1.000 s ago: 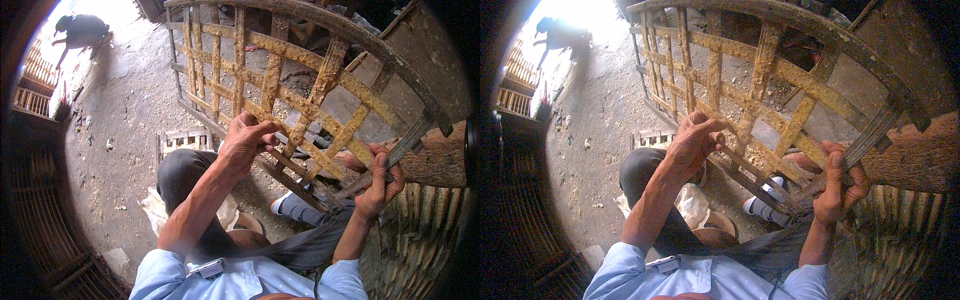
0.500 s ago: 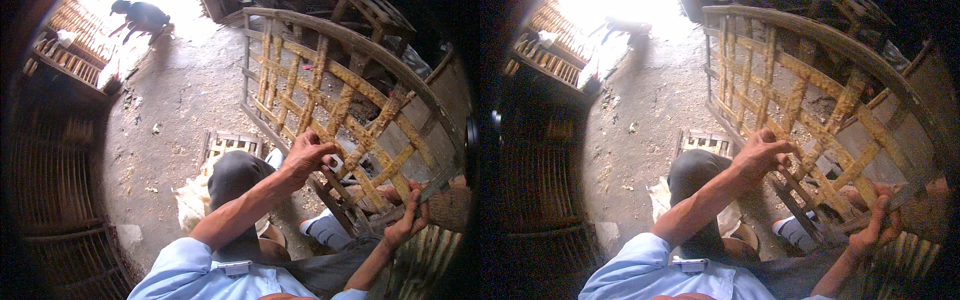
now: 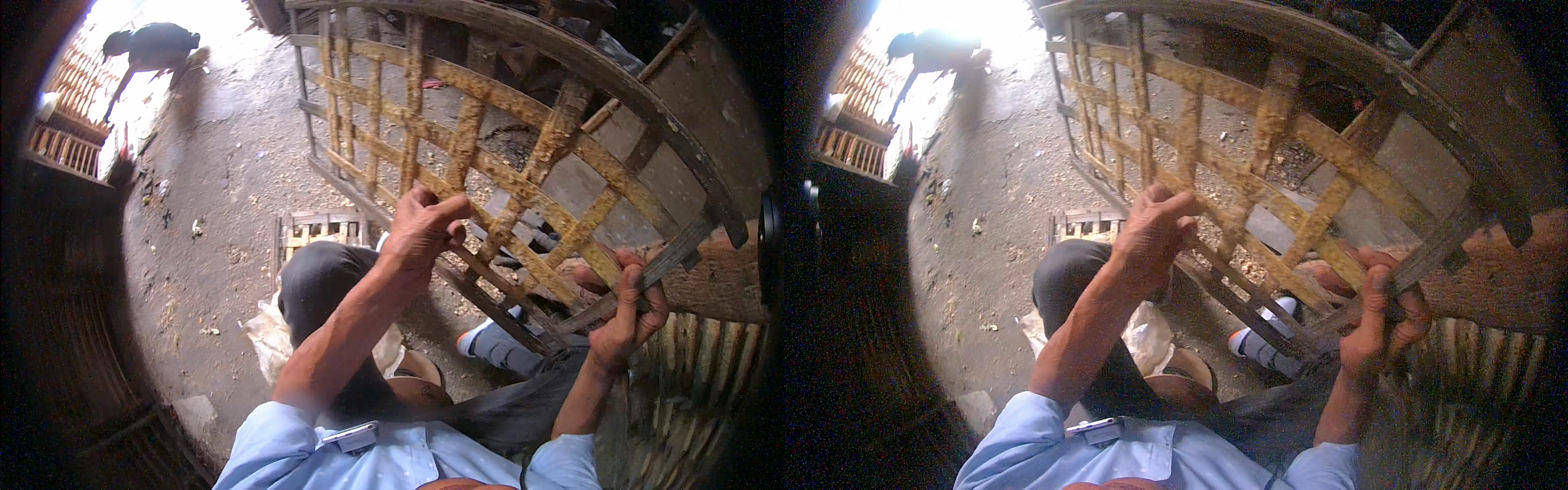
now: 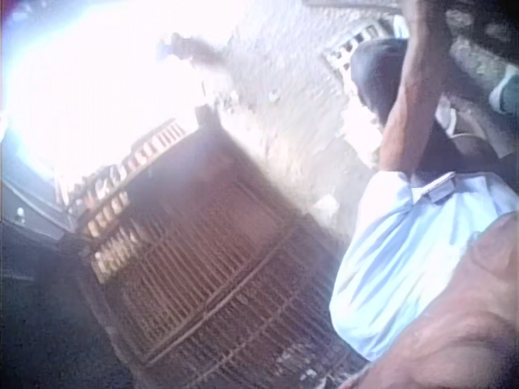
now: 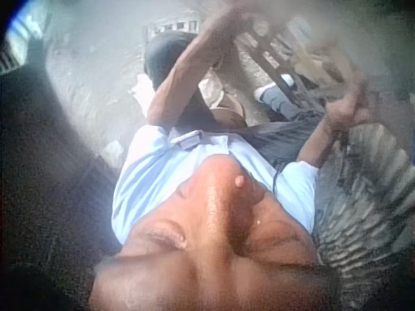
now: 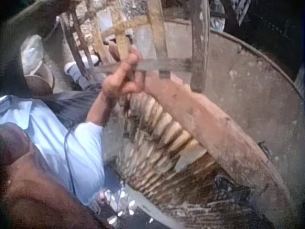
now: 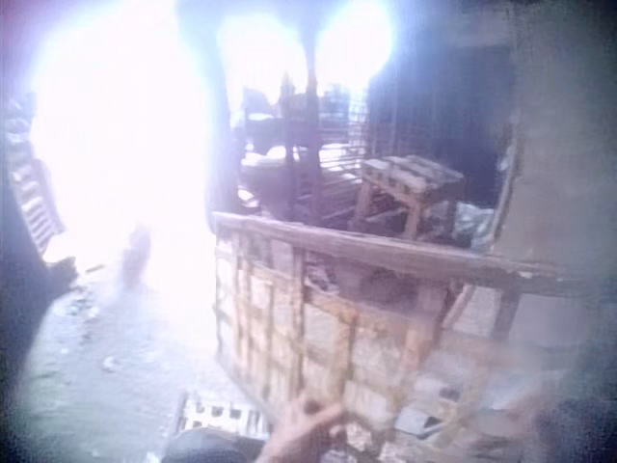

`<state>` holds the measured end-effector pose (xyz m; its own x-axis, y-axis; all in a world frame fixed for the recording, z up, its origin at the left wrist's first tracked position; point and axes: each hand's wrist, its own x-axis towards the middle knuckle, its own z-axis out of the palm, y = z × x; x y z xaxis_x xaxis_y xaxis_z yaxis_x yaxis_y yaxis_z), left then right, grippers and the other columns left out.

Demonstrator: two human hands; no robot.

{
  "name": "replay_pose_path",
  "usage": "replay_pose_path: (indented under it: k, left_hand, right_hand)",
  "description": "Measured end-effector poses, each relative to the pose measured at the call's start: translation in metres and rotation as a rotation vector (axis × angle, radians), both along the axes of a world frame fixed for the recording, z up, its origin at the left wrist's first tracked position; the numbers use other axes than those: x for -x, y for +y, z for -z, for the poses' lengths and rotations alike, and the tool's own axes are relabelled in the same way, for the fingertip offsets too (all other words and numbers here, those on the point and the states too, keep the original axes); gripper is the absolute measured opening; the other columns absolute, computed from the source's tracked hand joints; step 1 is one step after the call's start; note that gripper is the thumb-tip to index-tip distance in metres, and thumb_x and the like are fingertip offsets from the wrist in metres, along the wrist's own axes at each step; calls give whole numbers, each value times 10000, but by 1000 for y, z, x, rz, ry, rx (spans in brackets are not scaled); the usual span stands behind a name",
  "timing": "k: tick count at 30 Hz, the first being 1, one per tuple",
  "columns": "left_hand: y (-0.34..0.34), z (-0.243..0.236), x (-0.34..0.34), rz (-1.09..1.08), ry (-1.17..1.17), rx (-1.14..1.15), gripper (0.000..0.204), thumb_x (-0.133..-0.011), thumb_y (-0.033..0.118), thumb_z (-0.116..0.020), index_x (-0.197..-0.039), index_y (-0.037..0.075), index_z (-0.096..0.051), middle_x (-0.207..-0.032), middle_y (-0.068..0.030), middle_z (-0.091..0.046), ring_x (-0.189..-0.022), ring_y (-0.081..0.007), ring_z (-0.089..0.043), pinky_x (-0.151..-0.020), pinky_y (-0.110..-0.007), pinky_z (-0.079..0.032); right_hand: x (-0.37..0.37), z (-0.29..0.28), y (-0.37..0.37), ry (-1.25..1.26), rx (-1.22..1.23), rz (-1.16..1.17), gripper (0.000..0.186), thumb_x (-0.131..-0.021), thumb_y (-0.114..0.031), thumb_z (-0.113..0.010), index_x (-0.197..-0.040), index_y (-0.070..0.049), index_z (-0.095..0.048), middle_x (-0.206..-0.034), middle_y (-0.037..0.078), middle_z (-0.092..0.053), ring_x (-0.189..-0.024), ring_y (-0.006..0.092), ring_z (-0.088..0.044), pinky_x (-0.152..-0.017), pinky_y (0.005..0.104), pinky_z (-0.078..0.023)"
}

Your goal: The person scrapes a wooden lattice frame with a small metal tool, removing loose material from the surface. They hold the frame with one hand and scrape with the other, occasionally adjusting their grip.

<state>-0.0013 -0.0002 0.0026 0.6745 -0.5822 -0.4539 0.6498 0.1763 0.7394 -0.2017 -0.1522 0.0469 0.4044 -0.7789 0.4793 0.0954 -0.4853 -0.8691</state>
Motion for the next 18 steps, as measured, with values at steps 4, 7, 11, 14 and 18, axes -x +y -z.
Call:
replay_pose_path:
  k: [4,7,11,14,18]
  left_hand:
    - [-3,-3,5,18,-9,-57,247,-808,91,-694,-853,82,-451,-731,-5,-478,-567,-99,-499,-487,-237,-391]
    - [0,-2,4,29,-27,4,255,-808,85,-697,-849,85,-446,-717,-1,-465,-540,-106,-491,-477,-248,-395]
    - [2,2,2,55,-47,17,257,-817,89,-701,-827,99,-444,-702,0,-464,-519,-113,-493,-458,-259,-403]
    - [3,4,1,99,-56,65,221,-844,95,-678,-823,100,-458,-672,-9,-496,-495,-127,-508,-444,-265,-419]
    - [2,10,1,122,-42,102,145,-899,119,-626,-850,85,-493,-633,-29,-539,-471,-147,-537,-441,-267,-446]
  right_hand:
    - [-7,-2,11,-117,-85,-12,240,-968,-140,-553,-1027,75,-640,-987,163,-661,-615,265,-696,-521,323,-609]
    - [0,0,3,-21,-46,12,252,-971,-158,-552,-1027,74,-633,-986,162,-657,-609,263,-693,-513,324,-611]
    - [8,-5,0,46,-174,50,172,-942,-111,-599,-1007,40,-648,-1028,161,-668,-927,239,-630,-847,360,-495]
    - [10,-7,-5,37,-155,72,155,-935,-103,-612,-1003,29,-655,-1037,160,-672,-997,232,-616,-915,366,-470]
    - [9,-2,-8,-19,-68,72,183,-945,-125,-601,-1010,41,-641,-1037,174,-664,-874,239,-640,-792,372,-523]
